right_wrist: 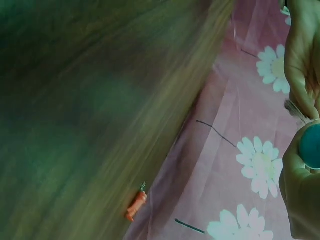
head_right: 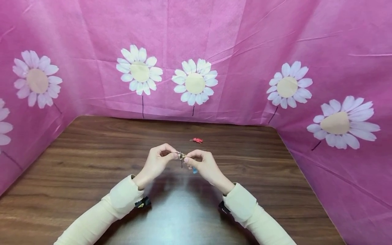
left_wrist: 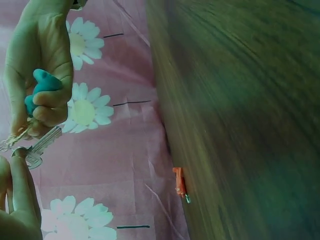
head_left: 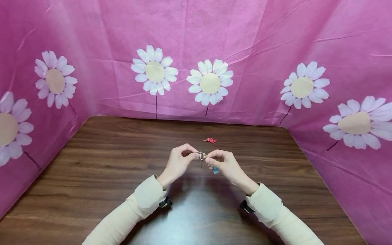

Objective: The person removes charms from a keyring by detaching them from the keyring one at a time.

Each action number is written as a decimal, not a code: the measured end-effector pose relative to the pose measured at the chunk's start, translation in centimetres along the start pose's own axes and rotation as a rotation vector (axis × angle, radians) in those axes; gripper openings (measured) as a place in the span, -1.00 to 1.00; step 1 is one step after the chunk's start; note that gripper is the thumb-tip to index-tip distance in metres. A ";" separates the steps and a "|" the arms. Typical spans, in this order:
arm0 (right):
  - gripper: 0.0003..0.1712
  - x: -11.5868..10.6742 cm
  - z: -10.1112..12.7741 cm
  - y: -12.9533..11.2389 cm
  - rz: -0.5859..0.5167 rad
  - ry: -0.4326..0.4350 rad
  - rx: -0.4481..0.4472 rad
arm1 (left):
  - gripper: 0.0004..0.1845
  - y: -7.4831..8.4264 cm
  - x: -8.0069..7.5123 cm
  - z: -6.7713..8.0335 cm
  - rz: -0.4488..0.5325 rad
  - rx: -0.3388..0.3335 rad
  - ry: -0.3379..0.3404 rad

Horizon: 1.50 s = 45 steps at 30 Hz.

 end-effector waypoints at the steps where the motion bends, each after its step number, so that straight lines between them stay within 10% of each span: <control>1: -0.76 0.1 0.0 0.3 -0.004 0.002 0.014 | -0.95 0.0 -0.1 0.0 0.007 -0.007 0.007; 17: -0.81 0.3 0.0 2.4 0.074 -0.052 -0.002 | -0.90 -0.1 -1.3 -0.4 0.070 -0.006 -0.006; 30: -0.75 -2.2 -1.4 6.0 -0.014 -0.112 0.433 | -0.89 -2.3 -1.8 -1.6 0.055 -0.172 -0.097; 40: -0.75 -3.4 -5.3 4.4 0.534 -0.044 -0.075 | -0.87 -5.3 -1.4 -3.9 0.002 -0.287 -0.178; 45: -0.72 -3.5 -6.8 3.7 0.591 0.064 -0.231 | -0.90 -6.2 0.2 -5.3 -0.019 -0.342 -0.201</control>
Point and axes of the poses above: each hand's wrist, its own z-axis away from the middle knuckle, its own x-axis out of the palm, y = z × x, the point moved 6 cm from there along -z, towards the middle knuckle, and after that the axes turned 11 degrees about y, right-handed, at the moved point
